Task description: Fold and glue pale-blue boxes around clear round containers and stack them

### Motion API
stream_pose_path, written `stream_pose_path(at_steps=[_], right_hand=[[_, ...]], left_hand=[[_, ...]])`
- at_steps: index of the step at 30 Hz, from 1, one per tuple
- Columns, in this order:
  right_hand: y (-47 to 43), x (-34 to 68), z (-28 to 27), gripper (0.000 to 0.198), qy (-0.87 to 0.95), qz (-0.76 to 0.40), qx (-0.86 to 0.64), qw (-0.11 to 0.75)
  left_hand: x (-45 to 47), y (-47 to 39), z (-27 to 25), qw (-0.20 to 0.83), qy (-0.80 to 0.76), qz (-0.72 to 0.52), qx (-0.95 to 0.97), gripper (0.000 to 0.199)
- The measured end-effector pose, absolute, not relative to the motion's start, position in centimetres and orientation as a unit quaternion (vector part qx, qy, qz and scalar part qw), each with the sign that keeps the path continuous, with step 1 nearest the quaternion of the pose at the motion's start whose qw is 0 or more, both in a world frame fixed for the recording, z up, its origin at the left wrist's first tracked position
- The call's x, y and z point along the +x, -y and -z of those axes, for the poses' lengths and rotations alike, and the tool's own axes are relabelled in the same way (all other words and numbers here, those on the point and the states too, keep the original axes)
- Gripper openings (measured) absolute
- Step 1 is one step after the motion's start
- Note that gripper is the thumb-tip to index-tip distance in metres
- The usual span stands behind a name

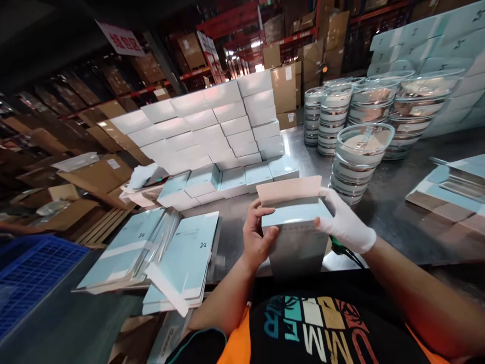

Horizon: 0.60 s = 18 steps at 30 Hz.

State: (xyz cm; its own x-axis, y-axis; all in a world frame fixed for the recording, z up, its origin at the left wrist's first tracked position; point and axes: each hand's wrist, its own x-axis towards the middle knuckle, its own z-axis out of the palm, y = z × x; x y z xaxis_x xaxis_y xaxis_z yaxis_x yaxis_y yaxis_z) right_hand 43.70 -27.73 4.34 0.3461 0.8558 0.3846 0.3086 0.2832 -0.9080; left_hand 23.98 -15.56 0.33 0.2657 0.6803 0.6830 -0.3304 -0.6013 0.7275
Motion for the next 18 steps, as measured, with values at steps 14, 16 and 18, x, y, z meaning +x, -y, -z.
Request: stream_pose_path(at_steps=[14, 16, 18], right_hand=[[30.7, 45.2, -3.1, 0.034, 0.716, -0.129, -0.458, 0.511], [30.6, 45.4, -3.3, 0.040, 0.736, -0.119, -0.433, 0.506], [30.4, 45.5, -3.5, 0.041, 0.747, -0.112, -0.425, 0.498]], left_hand=[[22.4, 13.9, -3.0, 0.308, 0.124, -0.506, 0.796, 0.026], [22.5, 13.7, -2.8, 0.304, 0.142, -0.510, 0.792, 0.029], [22.5, 13.5, -2.8, 0.304, 0.146, -0.503, 0.796, 0.031]])
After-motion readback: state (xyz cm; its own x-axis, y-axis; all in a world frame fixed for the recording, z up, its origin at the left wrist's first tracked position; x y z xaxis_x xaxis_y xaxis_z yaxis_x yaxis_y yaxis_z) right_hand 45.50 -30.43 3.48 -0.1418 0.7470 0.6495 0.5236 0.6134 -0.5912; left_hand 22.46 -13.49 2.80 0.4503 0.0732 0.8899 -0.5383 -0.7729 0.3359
